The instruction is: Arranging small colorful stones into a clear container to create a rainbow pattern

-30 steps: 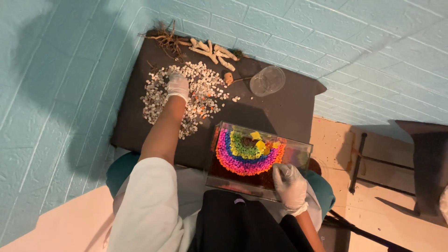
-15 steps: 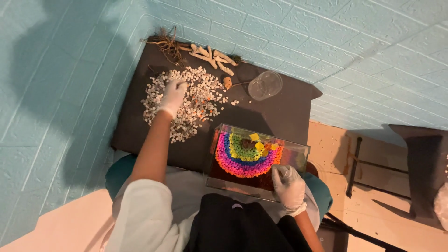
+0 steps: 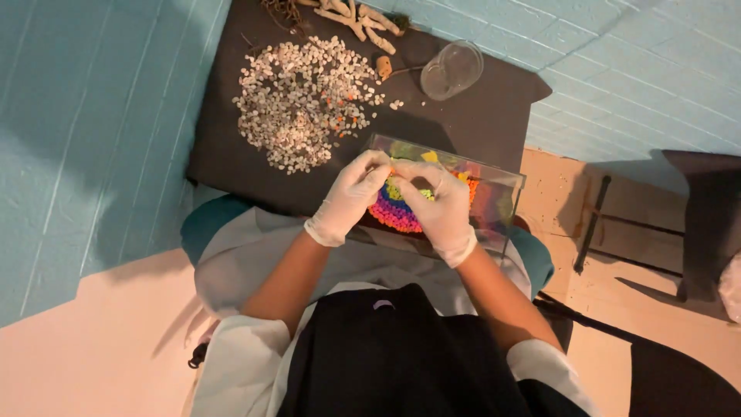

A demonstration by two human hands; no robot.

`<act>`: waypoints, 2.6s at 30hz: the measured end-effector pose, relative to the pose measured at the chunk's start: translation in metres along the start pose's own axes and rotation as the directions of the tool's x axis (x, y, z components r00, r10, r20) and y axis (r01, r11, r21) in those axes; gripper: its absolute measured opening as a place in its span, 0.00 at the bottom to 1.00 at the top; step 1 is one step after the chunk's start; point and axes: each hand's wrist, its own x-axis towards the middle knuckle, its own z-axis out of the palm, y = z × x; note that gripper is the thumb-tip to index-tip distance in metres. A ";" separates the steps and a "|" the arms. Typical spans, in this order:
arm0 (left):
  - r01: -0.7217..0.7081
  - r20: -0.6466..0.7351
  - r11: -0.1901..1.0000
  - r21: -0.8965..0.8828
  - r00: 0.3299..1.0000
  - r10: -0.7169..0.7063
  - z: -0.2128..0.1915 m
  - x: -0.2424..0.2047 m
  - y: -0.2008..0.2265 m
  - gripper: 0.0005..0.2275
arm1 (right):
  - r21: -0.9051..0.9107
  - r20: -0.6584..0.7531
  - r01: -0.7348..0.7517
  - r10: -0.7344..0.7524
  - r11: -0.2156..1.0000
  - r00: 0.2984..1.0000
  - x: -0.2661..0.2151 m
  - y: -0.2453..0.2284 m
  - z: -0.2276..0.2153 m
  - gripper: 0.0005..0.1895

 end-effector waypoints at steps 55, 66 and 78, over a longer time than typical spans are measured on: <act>0.005 -0.351 0.883 0.469 0.919 0.181 -0.027 -0.020 -0.034 0.06 | 0.186 0.411 -0.701 0.594 0.688 0.692 -0.001 0.076 0.044 0.10; 0.002 -0.278 0.691 0.722 0.917 0.288 -0.030 -0.017 -0.043 0.07 | 0.168 0.418 -0.623 0.517 0.764 0.747 -0.005 0.124 0.045 0.13; 0.091 -0.444 0.808 0.582 0.868 0.223 -0.090 -0.038 -0.039 0.05 | -0.648 0.537 -0.081 0.529 0.758 0.657 -0.001 0.271 0.134 0.18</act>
